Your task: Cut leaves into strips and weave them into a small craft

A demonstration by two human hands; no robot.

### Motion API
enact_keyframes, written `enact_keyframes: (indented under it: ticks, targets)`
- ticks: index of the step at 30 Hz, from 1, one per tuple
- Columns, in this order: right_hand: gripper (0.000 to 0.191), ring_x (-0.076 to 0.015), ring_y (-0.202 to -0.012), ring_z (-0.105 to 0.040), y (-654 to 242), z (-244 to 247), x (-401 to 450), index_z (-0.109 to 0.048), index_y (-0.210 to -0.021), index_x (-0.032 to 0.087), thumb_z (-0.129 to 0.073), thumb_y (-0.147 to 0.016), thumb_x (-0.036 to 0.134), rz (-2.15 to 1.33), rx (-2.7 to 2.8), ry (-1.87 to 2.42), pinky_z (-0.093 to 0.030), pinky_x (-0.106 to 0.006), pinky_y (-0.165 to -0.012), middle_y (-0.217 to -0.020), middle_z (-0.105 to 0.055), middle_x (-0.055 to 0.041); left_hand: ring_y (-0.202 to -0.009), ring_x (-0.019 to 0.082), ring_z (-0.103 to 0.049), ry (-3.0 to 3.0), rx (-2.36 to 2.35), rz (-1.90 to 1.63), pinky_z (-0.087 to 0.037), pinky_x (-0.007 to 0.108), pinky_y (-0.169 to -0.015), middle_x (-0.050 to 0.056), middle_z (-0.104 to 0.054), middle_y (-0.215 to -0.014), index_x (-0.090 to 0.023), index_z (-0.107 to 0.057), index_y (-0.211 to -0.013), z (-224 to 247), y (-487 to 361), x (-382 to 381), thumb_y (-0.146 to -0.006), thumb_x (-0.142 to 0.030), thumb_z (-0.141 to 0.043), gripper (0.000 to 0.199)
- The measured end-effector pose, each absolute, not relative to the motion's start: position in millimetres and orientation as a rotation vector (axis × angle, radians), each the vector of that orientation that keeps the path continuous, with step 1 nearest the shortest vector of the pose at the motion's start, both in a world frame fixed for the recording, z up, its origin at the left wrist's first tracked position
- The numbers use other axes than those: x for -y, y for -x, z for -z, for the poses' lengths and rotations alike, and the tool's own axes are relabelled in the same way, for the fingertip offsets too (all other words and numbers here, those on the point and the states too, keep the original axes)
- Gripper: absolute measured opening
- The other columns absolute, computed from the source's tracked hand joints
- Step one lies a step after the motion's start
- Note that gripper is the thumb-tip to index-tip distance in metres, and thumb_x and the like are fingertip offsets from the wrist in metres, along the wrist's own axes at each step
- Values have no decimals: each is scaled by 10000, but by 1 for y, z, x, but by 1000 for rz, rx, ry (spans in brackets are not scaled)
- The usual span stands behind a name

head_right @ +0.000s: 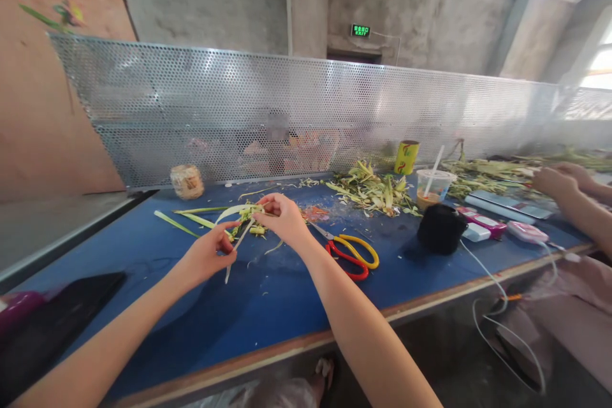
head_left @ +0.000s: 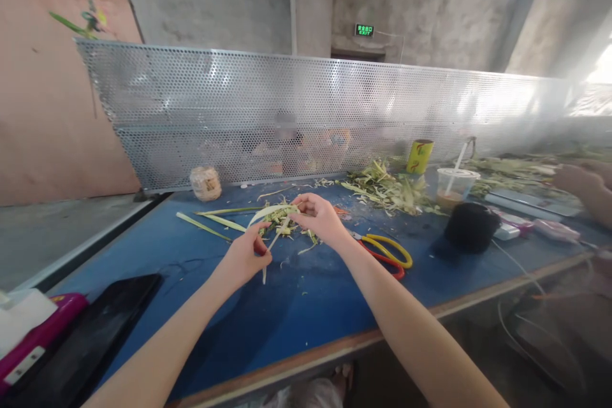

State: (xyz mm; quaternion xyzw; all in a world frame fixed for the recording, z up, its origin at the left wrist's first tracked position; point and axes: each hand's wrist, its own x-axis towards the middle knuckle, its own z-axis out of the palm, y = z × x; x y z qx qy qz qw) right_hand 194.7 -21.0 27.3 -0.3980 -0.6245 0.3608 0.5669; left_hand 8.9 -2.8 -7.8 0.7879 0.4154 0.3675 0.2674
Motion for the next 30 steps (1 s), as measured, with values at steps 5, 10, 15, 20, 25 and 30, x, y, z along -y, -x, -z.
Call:
enact_keyframes:
  ticks: [5, 10, 15, 20, 25, 30]
  targets:
    - [303, -96, -646, -545, -191, -26, 24, -468, -822, 181, -651, -586, 229, -842, 1528, 905, -465, -271, -693, -681, -523, 34, -727, 159, -556, -2077, -1008, -1002, -417, 276, -657, 6, -587, -777, -210, -435, -1167, 2, -15, 13, -607, -185, -579, 579]
    - [238, -98, -656, -538, -183, -17, 28, -481, -862, 174, -579, -646, 179, -798, 1751, 890, -458, -268, -672, -714, -531, 17, -833, 200, -575, -1936, -905, -1161, -459, 294, -650, 108, -462, -1217, -200, -579, -967, -11, -24, 24, -673, -323, -587, 319]
    - [243, -95, -642, -536, -178, -10, 27, -479, -889, 184, -547, -657, 156, -803, 1804, 848, -463, -261, -649, -719, -523, 19, -906, 249, -572, -1919, -908, -1203, -479, 301, -689, 89, -369, -1326, -183, -656, -801, -18, -24, 26, -658, -357, -605, 231]
    - [227, -109, -663, -554, -177, -14, 28, -479, -878, 179, -562, -667, 195, -817, 1764, 817, -464, -286, -683, -733, -545, 6, -947, 243, -560, -1904, -875, -1220, -456, 303, -783, 98, -452, -1253, -190, -654, -904, -18, -24, 27, -686, -352, -585, 280]
    - [228, -106, -661, -553, -177, -15, 30, -475, -871, 180, -550, -656, 160, -820, 1754, 830, -464, -284, -686, -718, -538, 13, -865, 202, -583, -1888, -829, -1190, -402, 347, -865, 110, -515, -1186, -192, -361, -1273, -12, -27, 27, -754, -366, -509, 567]
    - [225, -97, -650, -538, -173, -9, 27, -469, -862, 183, -567, -661, 201, -808, 1717, 816, -462, -276, -680, -716, -524, 18, -1131, 215, -438, -2065, -915, -1208, -284, 349, -975, 116, -448, -1270, -155, -210, -1340, -9, -26, 23, -812, -388, -395, 605]
